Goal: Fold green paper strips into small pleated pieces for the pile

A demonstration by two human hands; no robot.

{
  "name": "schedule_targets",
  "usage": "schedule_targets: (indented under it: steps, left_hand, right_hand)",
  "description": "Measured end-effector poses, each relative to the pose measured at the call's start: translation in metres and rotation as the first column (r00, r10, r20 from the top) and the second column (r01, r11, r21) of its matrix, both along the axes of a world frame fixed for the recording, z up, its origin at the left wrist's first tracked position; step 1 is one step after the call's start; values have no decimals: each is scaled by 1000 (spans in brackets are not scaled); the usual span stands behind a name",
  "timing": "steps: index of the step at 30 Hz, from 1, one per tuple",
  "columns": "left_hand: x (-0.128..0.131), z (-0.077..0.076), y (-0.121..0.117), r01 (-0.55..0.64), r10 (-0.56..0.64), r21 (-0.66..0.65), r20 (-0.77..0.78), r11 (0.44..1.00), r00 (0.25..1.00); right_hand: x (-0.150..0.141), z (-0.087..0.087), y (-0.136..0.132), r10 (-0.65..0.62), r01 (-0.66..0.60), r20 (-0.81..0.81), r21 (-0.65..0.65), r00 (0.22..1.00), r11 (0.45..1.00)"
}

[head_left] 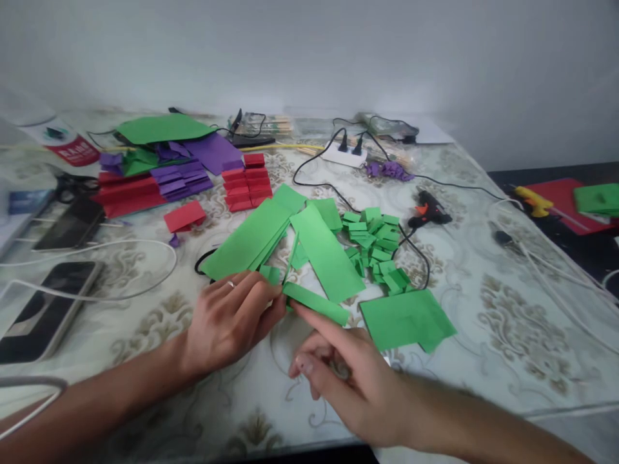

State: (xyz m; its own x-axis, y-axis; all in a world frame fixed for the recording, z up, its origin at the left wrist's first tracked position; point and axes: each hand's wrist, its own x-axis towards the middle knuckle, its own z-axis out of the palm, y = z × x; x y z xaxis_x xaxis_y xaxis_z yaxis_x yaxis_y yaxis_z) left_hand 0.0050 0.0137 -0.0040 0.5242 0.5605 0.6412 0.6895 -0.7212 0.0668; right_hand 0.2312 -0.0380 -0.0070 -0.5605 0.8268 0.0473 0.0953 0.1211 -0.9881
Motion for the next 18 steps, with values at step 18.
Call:
schedule_targets:
  steps: [18]
  left_hand:
    - [2,2,1,242,-245,-68,-25,968,969]
  right_hand:
    - [-13,-8,35,-438,130,-286,-696,852,706]
